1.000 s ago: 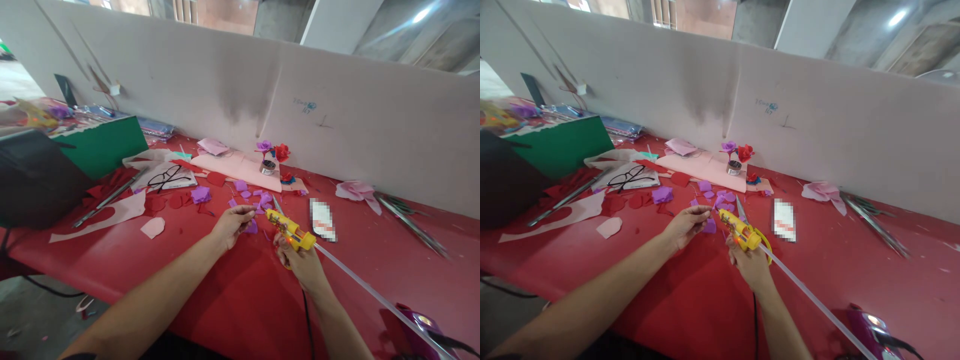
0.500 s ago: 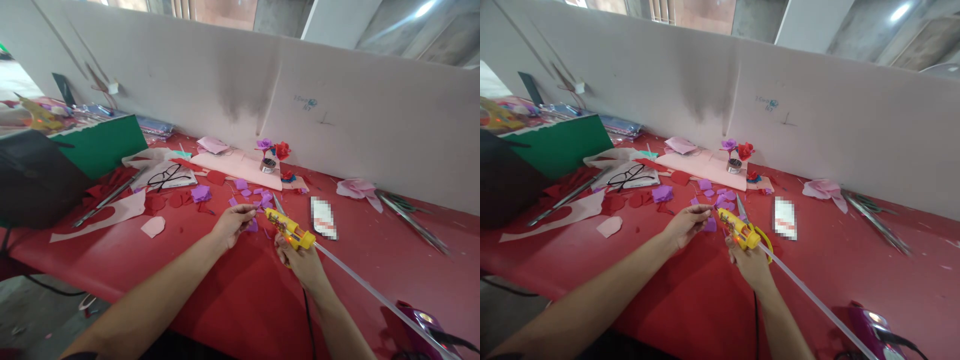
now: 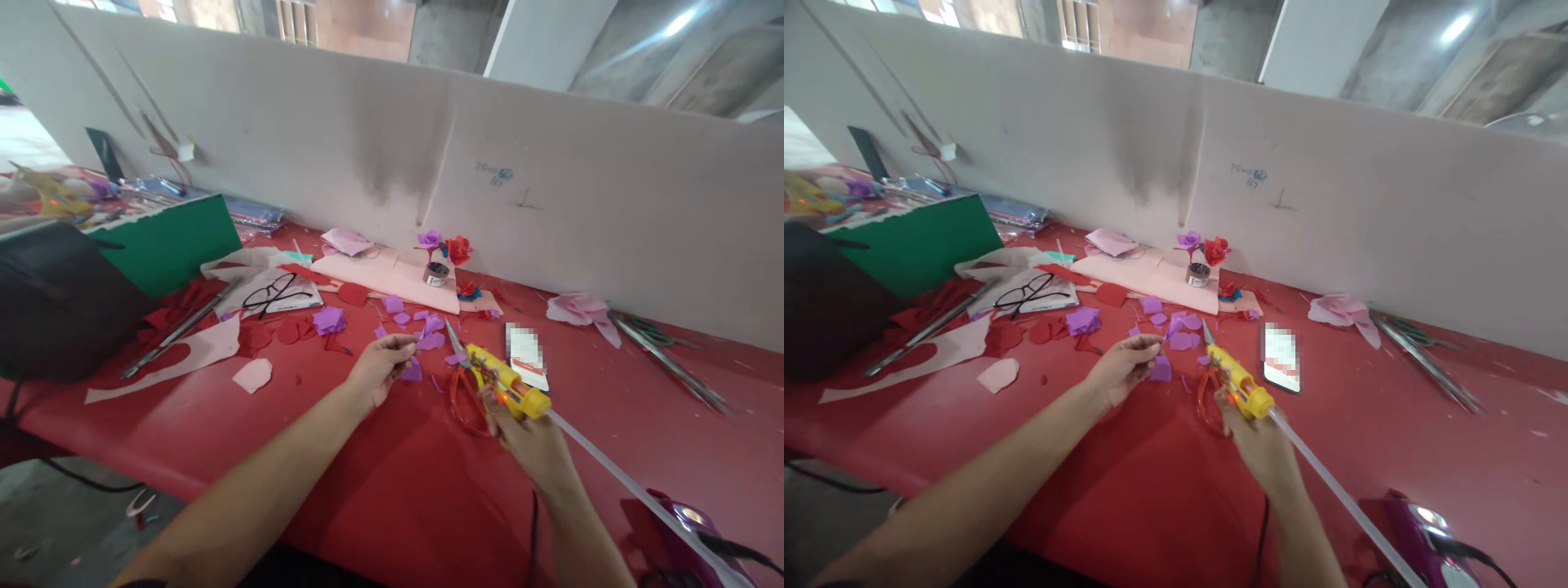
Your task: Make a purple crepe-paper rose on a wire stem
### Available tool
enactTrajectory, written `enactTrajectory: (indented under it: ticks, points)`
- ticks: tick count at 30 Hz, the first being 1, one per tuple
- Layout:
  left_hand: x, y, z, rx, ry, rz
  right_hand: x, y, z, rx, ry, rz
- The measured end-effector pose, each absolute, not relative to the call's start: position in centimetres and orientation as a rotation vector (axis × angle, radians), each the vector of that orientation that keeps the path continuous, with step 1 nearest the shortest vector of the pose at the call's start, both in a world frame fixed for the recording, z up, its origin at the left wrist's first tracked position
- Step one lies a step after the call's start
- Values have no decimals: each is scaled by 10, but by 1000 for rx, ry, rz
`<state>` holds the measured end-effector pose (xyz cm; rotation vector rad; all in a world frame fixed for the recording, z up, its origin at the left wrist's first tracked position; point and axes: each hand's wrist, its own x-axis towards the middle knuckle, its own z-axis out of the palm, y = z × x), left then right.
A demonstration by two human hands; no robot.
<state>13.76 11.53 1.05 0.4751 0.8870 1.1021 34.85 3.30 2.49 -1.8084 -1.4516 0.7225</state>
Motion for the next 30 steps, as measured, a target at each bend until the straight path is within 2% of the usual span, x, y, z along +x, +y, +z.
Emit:
enactTrajectory:
  ticks: [3, 7, 10, 14, 16, 19, 21, 24, 30]
  points:
    - [137, 115, 11, 475, 876, 1103, 389, 22, 21, -2166, -1492, 372]
    - [138, 114, 13, 477, 869, 1077, 452, 9, -3, -2435, -1505, 65]
    - [139, 112, 13, 522, 872, 1100, 475, 5, -10, -2504, -1570, 21]
    - [141, 110, 13, 704, 931, 1212, 431, 12, 17, -2413, -1516, -243]
    - [143, 109, 13, 815, 976, 1261, 383, 24, 34, -2056, -1590, -42]
    - [144, 107, 12, 964, 1027, 1312, 312, 51, 45, -1632, -1457, 625]
    - [144, 107, 9, 1057, 1053, 1333, 281, 69, 40, -1439, -1262, 943]
    - [145, 107, 3, 1201, 1089, 1344, 264, 86, 28, -1248, -1084, 1075]
    - [152, 101, 1, 1273, 1064, 1301, 278, 87, 14, -1121, -974, 1080]
